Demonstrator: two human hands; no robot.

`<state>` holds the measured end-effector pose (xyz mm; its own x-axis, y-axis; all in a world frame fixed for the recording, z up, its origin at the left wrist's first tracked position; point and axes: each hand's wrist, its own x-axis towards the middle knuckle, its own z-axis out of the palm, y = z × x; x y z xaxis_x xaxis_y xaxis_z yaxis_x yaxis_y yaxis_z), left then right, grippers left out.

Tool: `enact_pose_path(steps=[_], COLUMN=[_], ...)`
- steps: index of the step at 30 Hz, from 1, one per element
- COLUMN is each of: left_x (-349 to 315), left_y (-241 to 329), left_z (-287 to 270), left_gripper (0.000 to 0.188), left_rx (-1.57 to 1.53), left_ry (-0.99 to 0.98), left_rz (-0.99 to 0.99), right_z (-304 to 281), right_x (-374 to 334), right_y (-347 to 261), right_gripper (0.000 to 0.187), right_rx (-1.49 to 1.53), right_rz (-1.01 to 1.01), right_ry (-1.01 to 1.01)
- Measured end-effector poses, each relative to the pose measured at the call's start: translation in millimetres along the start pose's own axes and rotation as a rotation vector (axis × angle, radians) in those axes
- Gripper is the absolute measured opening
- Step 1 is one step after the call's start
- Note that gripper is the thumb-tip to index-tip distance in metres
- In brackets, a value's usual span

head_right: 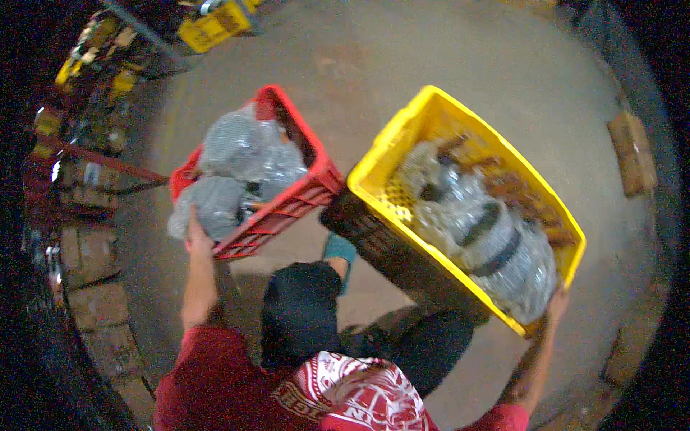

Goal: The person kneels on the floor and transfers bubble-wrapped kitchenware, including pans and ladles, from a red crate into a yellow crate. The person arranges the items inside the yellow crate as they are moved.

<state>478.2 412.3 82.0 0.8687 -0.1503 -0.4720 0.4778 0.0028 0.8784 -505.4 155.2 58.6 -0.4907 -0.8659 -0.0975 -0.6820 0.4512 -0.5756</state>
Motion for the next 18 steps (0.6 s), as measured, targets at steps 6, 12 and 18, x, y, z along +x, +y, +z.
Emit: enact_pose_path(steps=[6,12,18], left_x=[-70.3,-151.0,-189.8], left_y=[26.9,106.6,150.3], left_z=[-7.9,9.4,91.7], left_gripper=[0.079,0.060,0.059], left_rx=[-0.241,-0.309,0.009], left_ry=[-0.186,-0.068,-0.493], left_rz=[0.139,0.336,0.581], right_z=[-3.0,-4.4,-2.4], right_x=[-16.5,-35.9,-36.9], right_y=[-27.0,-59.7,-58.5], right_gripper=[0.061,0.060,0.054], right_rx=[-0.182,-0.157,-0.164], right_rz=[0.111,0.125,0.068], right_ry=[0.091,0.125,0.157])
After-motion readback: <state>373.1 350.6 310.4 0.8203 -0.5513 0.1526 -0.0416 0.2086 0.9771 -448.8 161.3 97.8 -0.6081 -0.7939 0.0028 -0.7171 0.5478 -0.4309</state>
